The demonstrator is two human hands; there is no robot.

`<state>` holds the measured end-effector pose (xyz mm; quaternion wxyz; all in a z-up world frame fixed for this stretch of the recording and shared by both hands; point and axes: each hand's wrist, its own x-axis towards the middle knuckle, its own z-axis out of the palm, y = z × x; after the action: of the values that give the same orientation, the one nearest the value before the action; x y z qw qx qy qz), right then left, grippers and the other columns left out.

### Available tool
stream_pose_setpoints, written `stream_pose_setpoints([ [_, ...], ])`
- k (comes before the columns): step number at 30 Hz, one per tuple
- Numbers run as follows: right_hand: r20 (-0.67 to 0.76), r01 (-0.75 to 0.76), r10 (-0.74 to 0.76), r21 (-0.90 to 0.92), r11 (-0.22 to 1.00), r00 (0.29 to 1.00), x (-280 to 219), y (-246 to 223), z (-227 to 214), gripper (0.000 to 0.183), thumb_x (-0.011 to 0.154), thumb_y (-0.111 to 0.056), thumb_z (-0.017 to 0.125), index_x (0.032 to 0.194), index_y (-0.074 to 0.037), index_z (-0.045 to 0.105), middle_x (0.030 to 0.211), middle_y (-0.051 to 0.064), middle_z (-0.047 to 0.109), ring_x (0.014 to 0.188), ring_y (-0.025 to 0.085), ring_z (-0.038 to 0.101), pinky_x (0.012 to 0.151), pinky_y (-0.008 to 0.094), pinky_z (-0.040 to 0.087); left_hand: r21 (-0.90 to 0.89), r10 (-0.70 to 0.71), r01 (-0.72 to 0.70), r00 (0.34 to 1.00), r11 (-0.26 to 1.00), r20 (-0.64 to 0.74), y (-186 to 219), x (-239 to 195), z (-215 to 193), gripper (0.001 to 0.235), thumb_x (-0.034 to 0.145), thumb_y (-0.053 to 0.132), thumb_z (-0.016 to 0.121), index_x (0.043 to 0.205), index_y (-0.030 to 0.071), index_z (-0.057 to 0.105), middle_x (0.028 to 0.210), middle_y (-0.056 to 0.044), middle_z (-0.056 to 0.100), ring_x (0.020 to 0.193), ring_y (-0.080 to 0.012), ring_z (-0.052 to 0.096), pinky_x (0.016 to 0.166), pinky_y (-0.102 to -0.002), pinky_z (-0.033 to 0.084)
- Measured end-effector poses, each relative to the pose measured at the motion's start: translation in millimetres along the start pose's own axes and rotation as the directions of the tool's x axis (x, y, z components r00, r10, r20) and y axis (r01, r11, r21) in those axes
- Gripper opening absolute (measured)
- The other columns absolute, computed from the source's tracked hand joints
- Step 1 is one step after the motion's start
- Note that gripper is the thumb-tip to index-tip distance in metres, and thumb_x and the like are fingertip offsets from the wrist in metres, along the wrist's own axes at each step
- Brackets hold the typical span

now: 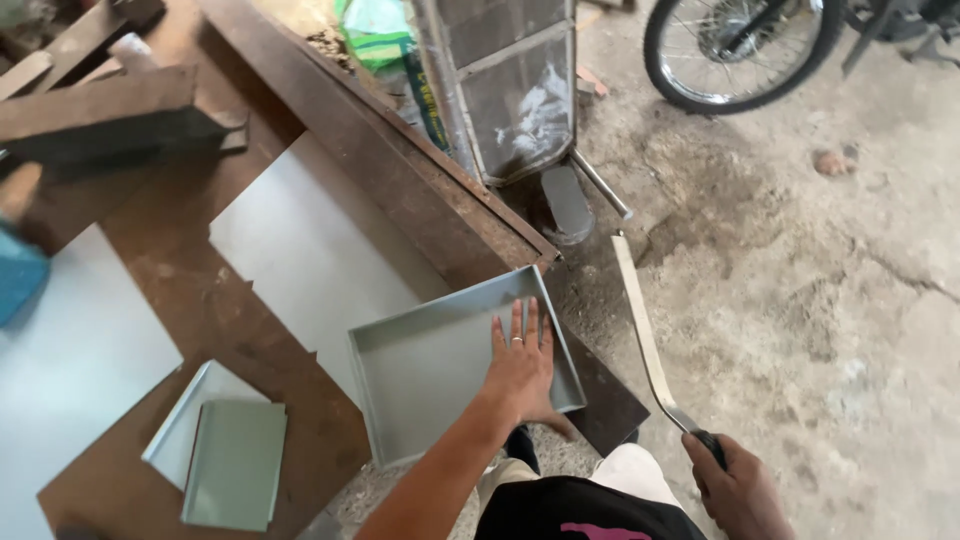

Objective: Bending and forming edges of small metal sheets using a metal bar as a straight edge on a workbench.

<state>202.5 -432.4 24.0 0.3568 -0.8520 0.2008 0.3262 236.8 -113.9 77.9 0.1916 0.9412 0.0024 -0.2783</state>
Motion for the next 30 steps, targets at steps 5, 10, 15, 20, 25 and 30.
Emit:
stream_pose_setpoints([
  [5, 0.108, 0.011, -0.03, 0.172, 0.985, 0.994, 49, 17, -32, 0.045, 0.097, -0.037, 0.067, 0.077, 0.003, 0.06, 0.056, 0.008, 0.049, 0.044, 0.019, 0.045, 0.043, 0.039, 0.034, 0.479, 0.006, -0.064, 0.993, 0.876, 0.121, 15, 6, 47, 0.135, 0.069, 0.05, 0.09, 0.16, -0.014, 0.012, 0.166, -0.035, 0.0, 0.151, -0.0543, 0.003, 0.113, -0.071, 0.017],
  [10, 0.152, 0.075, -0.09, 0.106, 0.992, 0.984, 103, 33, -74, 0.041, 0.095, -0.037, 0.066, 0.08, 0.002, 0.062, 0.054, 0.009, 0.051, 0.043, 0.021, 0.047, 0.042, 0.039, 0.036, 0.489, 0.168, 0.03, 0.92, 0.872, -0.355, 12, -5, 112, 0.066, 0.089, 0.015, 0.069, 0.147, -0.006, 0.044, 0.153, -0.034, 0.037, 0.138, -0.0474, 0.043, 0.104, -0.061, 0.042],
  [15, 0.219, 0.056, -0.072, 0.075, 0.996, 0.973, 157, 55, -111, 0.041, 0.096, -0.038, 0.068, 0.085, 0.001, 0.063, 0.055, 0.008, 0.05, 0.044, 0.021, 0.046, 0.042, 0.038, 0.035, -0.209, -0.265, 0.172, 0.756, 0.963, -0.599, 67, -113, 18, 0.025, 0.088, 0.008, 0.065, 0.111, 0.011, 0.073, 0.111, -0.01, 0.077, 0.1, -0.0233, 0.074, 0.09, -0.037, 0.061],
  [20, 0.256, 0.049, -0.043, -0.019, 0.999, 0.966, 174, 41, -130, 0.044, 0.094, -0.037, 0.071, 0.083, 0.004, 0.061, 0.056, 0.01, 0.052, 0.043, 0.023, 0.05, 0.04, 0.041, 0.037, -0.67, -0.452, 0.056, 0.779, 0.74, -0.434, 89, -199, -1, 0.009, 0.079, 0.003, 0.066, 0.086, 0.005, 0.062, 0.068, -0.006, 0.053, 0.059, -0.0179, 0.053, 0.053, -0.036, 0.045],
  [25, 0.309, 0.145, -0.099, -0.132, 0.98, 0.946, 124, 7, -113, 0.044, 0.09, -0.037, 0.08, 0.084, 0.002, 0.062, 0.057, 0.015, 0.055, 0.045, 0.026, 0.051, 0.043, 0.042, 0.039, -0.874, -0.351, 0.09, 0.931, 0.478, -0.096, 30, -144, 84, 0.009, 0.081, 0.005, 0.069, 0.085, 0.008, 0.062, 0.07, -0.003, 0.054, 0.064, -0.0155, 0.052, 0.057, -0.032, 0.047],
  [30, 0.361, 0.423, -0.435, 0.117, 0.898, 0.825, 103, 6, -63, 0.037, 0.074, -0.026, 0.088, 0.081, 0.001, 0.064, 0.067, 0.014, 0.075, 0.061, 0.02, 0.074, 0.058, 0.035, 0.059, -0.979, -0.167, -0.043, 0.983, 0.201, -0.078, -25, -68, 133, 0.012, 0.079, 0.0, 0.07, 0.087, 0.004, 0.063, 0.083, -0.009, 0.066, 0.082, -0.0217, 0.063, 0.079, -0.034, 0.056],
])
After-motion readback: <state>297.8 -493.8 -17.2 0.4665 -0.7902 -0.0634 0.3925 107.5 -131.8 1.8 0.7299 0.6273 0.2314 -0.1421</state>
